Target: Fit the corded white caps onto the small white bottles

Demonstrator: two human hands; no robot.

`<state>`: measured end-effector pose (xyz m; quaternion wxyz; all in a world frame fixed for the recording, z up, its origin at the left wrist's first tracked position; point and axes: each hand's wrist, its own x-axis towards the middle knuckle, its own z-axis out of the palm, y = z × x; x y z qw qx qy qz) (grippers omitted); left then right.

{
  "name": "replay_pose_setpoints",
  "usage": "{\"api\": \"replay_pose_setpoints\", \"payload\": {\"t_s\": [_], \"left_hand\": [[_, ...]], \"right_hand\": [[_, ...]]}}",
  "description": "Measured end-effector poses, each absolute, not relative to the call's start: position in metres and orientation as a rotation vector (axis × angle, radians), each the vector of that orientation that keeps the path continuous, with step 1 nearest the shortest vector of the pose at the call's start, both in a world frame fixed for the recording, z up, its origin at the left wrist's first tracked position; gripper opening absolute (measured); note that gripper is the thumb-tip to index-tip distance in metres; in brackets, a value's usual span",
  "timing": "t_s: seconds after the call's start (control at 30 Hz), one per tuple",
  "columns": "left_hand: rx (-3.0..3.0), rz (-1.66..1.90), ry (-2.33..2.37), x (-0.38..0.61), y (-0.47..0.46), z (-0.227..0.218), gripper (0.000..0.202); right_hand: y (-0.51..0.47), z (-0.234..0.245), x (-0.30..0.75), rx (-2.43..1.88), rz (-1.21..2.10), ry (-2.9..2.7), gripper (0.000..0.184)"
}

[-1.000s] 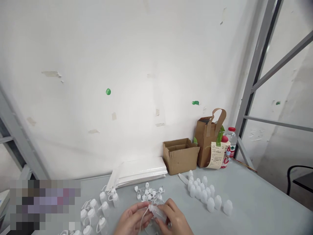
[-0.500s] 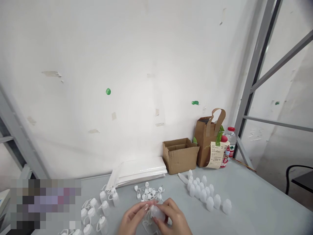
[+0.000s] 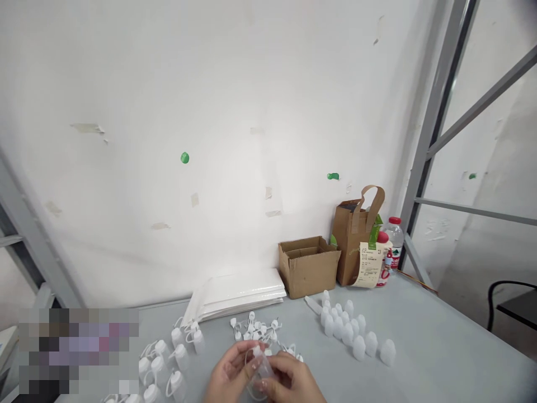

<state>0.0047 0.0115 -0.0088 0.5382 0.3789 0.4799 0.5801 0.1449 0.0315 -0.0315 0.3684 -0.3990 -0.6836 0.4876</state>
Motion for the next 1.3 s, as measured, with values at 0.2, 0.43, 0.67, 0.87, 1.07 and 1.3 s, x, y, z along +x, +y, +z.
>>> {"api": "replay_pose_setpoints", "payload": {"t_s": [0.2,0.43,0.67,0.87,1.07,1.3], "left_hand": [[0.777,1.315,1.015,-0.001,0.011,-0.004,0.042],[0.764,1.246,0.929,0.002,0.011,-0.001,0.04],[0.759,1.224,0.874,0.0,0.01,-0.004,0.029],[0.751,1.196,0.896,-0.002,0.006,-0.002,0.02],[0.686,1.199,0.763,-0.002,0.004,-0.002,0.028],[0.614,1.194,0.709,0.0,0.007,-0.006,0.016]], "right_hand": [[0.032,-0.034,0.14,-0.867,1.684,-1.434,0.049],[0.029,-0.041,0.145,-1.084,1.05,-1.732,0.016],[0.025,-0.046,0.144,-1.041,0.679,-1.902,0.019],[0.024,-0.057,0.143,-1.04,0.544,-1.908,0.014],[0.027,-0.057,0.142,-1.008,0.506,-1.859,0.008],[0.027,-0.054,0.142,-0.986,0.506,-1.83,0.012]]}}
